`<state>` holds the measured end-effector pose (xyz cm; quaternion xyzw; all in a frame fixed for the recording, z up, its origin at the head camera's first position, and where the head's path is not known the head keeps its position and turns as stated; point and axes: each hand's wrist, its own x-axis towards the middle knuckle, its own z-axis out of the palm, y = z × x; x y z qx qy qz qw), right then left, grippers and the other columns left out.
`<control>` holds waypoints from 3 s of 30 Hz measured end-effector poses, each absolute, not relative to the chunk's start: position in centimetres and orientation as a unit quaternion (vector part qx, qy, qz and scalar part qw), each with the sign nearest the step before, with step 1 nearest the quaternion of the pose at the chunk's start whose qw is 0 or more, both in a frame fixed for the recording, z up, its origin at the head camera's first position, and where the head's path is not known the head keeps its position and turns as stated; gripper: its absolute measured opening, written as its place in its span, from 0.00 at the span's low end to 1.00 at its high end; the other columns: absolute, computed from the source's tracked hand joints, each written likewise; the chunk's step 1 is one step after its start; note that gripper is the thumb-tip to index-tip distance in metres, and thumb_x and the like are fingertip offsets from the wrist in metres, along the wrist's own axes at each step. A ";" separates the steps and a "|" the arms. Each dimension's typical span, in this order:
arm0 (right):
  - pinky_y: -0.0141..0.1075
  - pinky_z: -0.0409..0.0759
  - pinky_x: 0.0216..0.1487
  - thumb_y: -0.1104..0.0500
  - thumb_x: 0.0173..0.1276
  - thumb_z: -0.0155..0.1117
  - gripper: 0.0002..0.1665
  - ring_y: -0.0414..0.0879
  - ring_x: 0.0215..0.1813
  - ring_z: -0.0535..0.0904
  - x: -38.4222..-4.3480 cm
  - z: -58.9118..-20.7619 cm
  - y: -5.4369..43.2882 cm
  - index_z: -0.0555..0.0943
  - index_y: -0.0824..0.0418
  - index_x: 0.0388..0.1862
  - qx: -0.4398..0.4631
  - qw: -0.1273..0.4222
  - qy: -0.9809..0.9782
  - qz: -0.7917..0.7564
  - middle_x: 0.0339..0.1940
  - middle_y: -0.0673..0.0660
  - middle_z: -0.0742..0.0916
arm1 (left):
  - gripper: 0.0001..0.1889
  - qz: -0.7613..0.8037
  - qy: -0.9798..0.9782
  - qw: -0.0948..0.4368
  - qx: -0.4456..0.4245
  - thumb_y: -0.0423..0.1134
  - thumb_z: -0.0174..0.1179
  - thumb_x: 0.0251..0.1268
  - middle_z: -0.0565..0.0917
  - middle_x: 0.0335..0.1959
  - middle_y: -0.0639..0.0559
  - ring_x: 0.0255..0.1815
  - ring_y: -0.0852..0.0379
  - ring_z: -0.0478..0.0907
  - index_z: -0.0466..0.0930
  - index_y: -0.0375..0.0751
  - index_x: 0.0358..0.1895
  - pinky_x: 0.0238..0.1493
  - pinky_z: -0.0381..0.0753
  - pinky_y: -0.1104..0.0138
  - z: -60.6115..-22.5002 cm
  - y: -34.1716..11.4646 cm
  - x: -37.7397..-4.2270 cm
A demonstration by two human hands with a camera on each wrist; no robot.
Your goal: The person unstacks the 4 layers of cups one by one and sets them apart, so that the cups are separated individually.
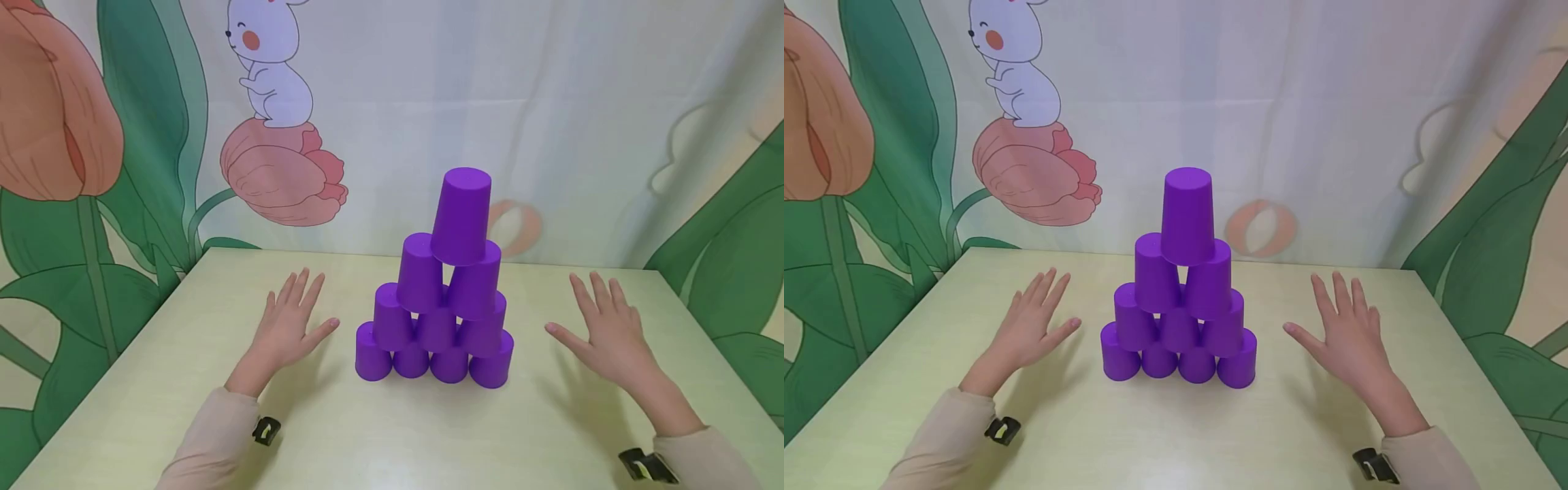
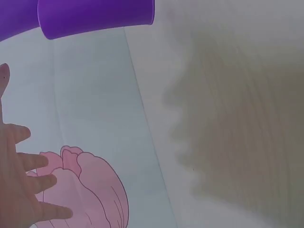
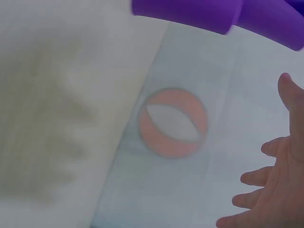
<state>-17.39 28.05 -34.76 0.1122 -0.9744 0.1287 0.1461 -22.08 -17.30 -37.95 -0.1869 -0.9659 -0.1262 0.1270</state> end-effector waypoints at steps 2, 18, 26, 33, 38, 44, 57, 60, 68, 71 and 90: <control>0.70 0.46 0.53 0.39 0.64 0.54 0.51 0.72 0.68 0.37 -17.4 -34.0 28.0 0.45 0.65 0.72 0.121 0.155 -0.970 0.144 0.68 0.76 0.51 | 0.40 -0.132 -0.962 0.132 -0.201 0.60 0.48 0.62 0.49 0.70 0.38 0.70 0.39 0.42 0.47 0.42 0.71 0.61 0.44 0.39 -38.0 -17.1 -21.9; 0.61 0.53 0.60 0.48 0.56 0.67 0.55 0.60 0.70 0.50 -18.2 -27.1 23.8 0.44 0.56 0.73 0.178 0.161 -0.929 0.281 0.72 0.62 0.55 | 0.31 -0.291 -0.906 0.064 -0.302 0.48 0.51 0.66 0.63 0.65 0.40 0.66 0.44 0.58 0.57 0.36 0.67 0.62 0.59 0.51 -39.5 -14.7 -21.2; 0.58 0.65 0.54 0.56 0.59 0.65 0.50 0.60 0.65 0.61 -18.8 -25.6 21.8 0.47 0.54 0.73 0.222 0.174 -0.886 0.368 0.67 0.64 0.65 | 0.30 -0.344 -0.885 0.008 -0.314 0.46 0.50 0.67 0.71 0.59 0.39 0.58 0.45 0.70 0.57 0.33 0.66 0.57 0.66 0.52 -39.7 -13.6 -21.4; 0.52 0.68 0.54 0.61 0.62 0.61 0.43 0.54 0.62 0.66 -19.4 -24.8 19.8 0.51 0.54 0.72 0.256 0.186 -0.848 0.425 0.62 0.62 0.72 | 0.25 -0.365 -0.869 -0.001 -0.333 0.44 0.50 0.68 0.78 0.51 0.47 0.49 0.53 0.75 0.62 0.36 0.64 0.50 0.71 0.51 -40.1 -13.1 -21.7; 0.49 0.68 0.55 0.61 0.64 0.59 0.40 0.51 0.61 0.68 -19.8 -24.3 18.7 0.53 0.54 0.72 0.267 0.171 -0.826 0.466 0.61 0.60 0.73 | 0.22 -0.366 -0.868 -0.011 -0.336 0.44 0.49 0.68 0.78 0.50 0.50 0.46 0.56 0.76 0.65 0.39 0.62 0.45 0.74 0.51 -40.2 -13.1 -21.9; 0.48 0.68 0.56 0.58 0.65 0.58 0.40 0.53 0.59 0.71 -20.0 -24.0 17.7 0.52 0.54 0.72 0.262 0.145 -0.810 0.503 0.61 0.61 0.72 | 0.22 -0.362 -0.871 -0.018 -0.331 0.44 0.50 0.68 0.78 0.50 0.50 0.46 0.55 0.76 0.66 0.39 0.62 0.45 0.74 0.52 -40.2 -13.0 -21.9; 0.43 0.69 0.52 0.60 0.62 0.61 0.38 0.47 0.52 0.73 -19.7 -24.2 16.2 0.58 0.54 0.69 0.266 0.128 -0.799 0.524 0.51 0.59 0.78 | 0.22 -0.367 -0.870 -0.034 -0.326 0.45 0.51 0.67 0.79 0.47 0.50 0.44 0.56 0.76 0.68 0.38 0.60 0.43 0.74 0.54 -40.3 -12.2 -22.3; 0.42 0.70 0.51 0.60 0.62 0.62 0.35 0.46 0.51 0.73 -19.8 -24.2 15.9 0.62 0.57 0.67 0.256 0.127 -0.802 0.524 0.50 0.58 0.78 | 0.21 -0.372 -0.870 -0.038 -0.323 0.43 0.51 0.67 0.79 0.46 0.51 0.44 0.56 0.76 0.68 0.37 0.59 0.43 0.75 0.54 -40.3 -12.3 -22.4; 0.38 0.73 0.46 0.64 0.62 0.60 0.25 0.46 0.46 0.75 -19.5 -24.1 15.5 0.69 0.67 0.58 0.251 0.170 -0.778 0.551 0.45 0.57 0.78 | 0.20 -0.374 -0.872 -0.034 -0.315 0.43 0.52 0.67 0.80 0.46 0.50 0.43 0.55 0.76 0.69 0.38 0.58 0.41 0.75 0.56 -40.2 -12.9 -22.2; 0.35 0.72 0.47 0.66 0.61 0.60 0.25 0.45 0.46 0.75 -19.2 -24.0 16.4 0.70 0.68 0.58 0.253 0.203 -0.768 0.552 0.45 0.54 0.79 | 0.20 -0.374 -0.873 -0.030 -0.313 0.43 0.52 0.66 0.80 0.45 0.50 0.42 0.55 0.76 0.69 0.38 0.58 0.39 0.75 0.59 -40.2 -12.7 -22.2; 0.24 0.72 0.47 0.71 0.56 0.63 0.26 0.42 0.44 0.78 -16.4 -24.5 22.8 0.73 0.62 0.55 0.178 0.278 -0.729 0.599 0.42 0.50 0.82 | 0.18 -0.381 -0.868 -0.033 -0.318 0.41 0.54 0.65 0.80 0.43 0.51 0.41 0.56 0.77 0.71 0.37 0.55 0.36 0.74 0.65 -40.0 -12.5 -22.2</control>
